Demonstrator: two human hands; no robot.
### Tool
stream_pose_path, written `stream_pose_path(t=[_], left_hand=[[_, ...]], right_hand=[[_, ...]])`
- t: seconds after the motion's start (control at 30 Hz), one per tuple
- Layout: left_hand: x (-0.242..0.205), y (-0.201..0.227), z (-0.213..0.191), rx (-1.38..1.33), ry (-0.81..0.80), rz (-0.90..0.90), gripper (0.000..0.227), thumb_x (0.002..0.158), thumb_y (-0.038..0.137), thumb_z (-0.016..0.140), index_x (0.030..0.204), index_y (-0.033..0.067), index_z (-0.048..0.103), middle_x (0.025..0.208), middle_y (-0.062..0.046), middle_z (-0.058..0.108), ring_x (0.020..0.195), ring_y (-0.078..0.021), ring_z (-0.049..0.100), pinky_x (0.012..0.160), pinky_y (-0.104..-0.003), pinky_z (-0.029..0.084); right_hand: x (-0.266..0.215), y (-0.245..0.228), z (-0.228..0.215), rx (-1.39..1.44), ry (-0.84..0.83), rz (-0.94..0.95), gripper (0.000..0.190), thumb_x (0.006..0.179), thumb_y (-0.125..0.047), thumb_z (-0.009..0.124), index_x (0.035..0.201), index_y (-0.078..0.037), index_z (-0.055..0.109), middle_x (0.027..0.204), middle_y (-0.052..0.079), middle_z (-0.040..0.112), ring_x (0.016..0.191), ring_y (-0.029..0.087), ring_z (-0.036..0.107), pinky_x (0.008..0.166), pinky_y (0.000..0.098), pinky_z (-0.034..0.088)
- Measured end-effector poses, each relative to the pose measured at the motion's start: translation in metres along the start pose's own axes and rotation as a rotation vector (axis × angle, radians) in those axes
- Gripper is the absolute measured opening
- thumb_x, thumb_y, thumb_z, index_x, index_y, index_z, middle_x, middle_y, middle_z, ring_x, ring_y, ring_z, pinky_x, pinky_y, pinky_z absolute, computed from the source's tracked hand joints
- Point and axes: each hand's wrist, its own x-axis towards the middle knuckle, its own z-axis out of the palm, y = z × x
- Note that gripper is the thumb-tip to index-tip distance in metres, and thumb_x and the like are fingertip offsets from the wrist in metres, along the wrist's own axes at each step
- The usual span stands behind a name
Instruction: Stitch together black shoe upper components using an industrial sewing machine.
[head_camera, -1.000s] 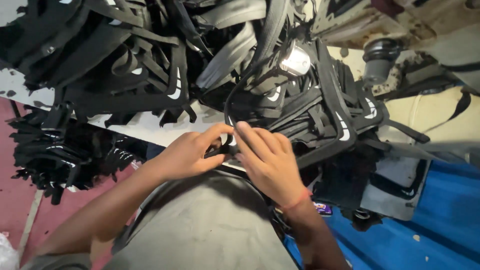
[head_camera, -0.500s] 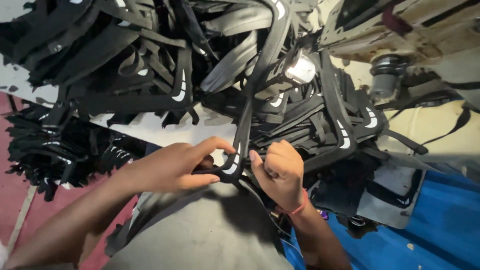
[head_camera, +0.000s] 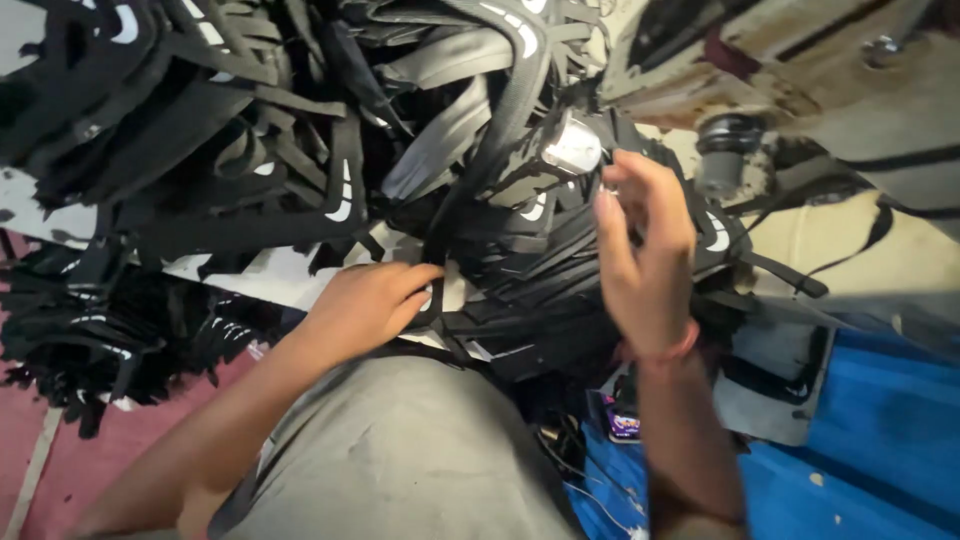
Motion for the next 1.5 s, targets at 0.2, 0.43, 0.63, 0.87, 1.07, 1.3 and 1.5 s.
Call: stream_pose_path(t=[0.2,0.43,0.63,0.87,1.07,1.3,1.5], left_hand=[[-0.001,-0.003,0.007,-0.005,0.148,-0.008,0.028,0.092,0.026,0.067,0.116,0.0124,0.069,0.09,-0.01,0.073,0.079,-0.0332,0.069,0.066,-0.044,0.053],[-0.002,-0.003,0.007,-0.048,0.197,-0.028,0.024,0.089,0.025,0.07,0.11,0.0126,0.071,0.085,-0.01,0.073,0.075,-0.0319,0.069,0.065,-0.042,0.053],[-0.001,-0.001,0.005,-0.093,0.206,-0.065,0.025,0.089,0.027,0.069,0.11,0.013,0.072,0.085,-0.009,0.074,0.074,-0.0308,0.07,0.063,-0.042,0.053],[0.003,-0.005,0.007,-0.082,0.152,-0.1,0.027,0.089,0.028,0.069,0.111,0.0139,0.072,0.083,-0.009,0.074,0.073,-0.03,0.07,0.062,-0.042,0.053],[0.005,0.0,0.0,-0.131,0.129,-0.191,0.026,0.088,0.029,0.069,0.11,0.0162,0.073,0.079,-0.007,0.074,0.07,-0.0272,0.071,0.061,-0.04,0.053],[0.009,-0.003,0.002,-0.096,0.154,-0.203,0.023,0.087,0.029,0.071,0.106,0.0167,0.074,0.076,-0.008,0.073,0.067,-0.0288,0.07,0.059,-0.041,0.053],[0.012,-0.006,0.004,-0.116,0.151,-0.229,0.022,0.087,0.028,0.07,0.106,0.018,0.074,0.078,-0.01,0.073,0.07,-0.0308,0.07,0.061,-0.042,0.054]], right_hand=[[0.071,0.02,-0.01,-0.021,-0.323,0.24,0.02,0.102,-0.016,0.061,0.112,0.001,0.064,0.082,0.005,0.066,0.071,0.01,0.06,0.064,0.0262,0.048],[0.088,0.044,-0.002,-0.221,-0.44,0.499,0.028,0.097,-0.025,0.061,0.081,-0.001,0.065,0.065,0.0,0.056,0.06,0.009,0.049,0.054,0.0292,0.038],[0.062,0.052,-0.018,0.673,-0.317,0.488,0.017,0.093,-0.009,0.07,0.109,-0.005,0.068,0.08,0.001,0.064,0.067,0.011,0.058,0.061,0.0255,0.044],[0.052,0.067,-0.015,0.845,-0.192,0.553,0.021,0.091,-0.006,0.075,0.109,0.002,0.07,0.087,0.004,0.069,0.074,0.014,0.065,0.07,0.0276,0.051],[0.041,0.112,-0.033,0.774,-0.101,0.441,0.019,0.092,0.0,0.075,0.108,0.003,0.067,0.094,0.007,0.069,0.079,0.016,0.067,0.072,0.0315,0.054],[0.028,0.031,-0.013,0.459,0.008,0.25,0.024,0.092,0.004,0.067,0.116,0.001,0.068,0.106,0.012,0.071,0.094,0.019,0.069,0.083,0.0318,0.055],[0.025,0.015,0.006,-0.074,0.204,0.042,0.009,0.101,-0.004,0.068,0.107,0.001,0.072,0.085,0.006,0.069,0.071,0.013,0.064,0.063,0.0283,0.049]])
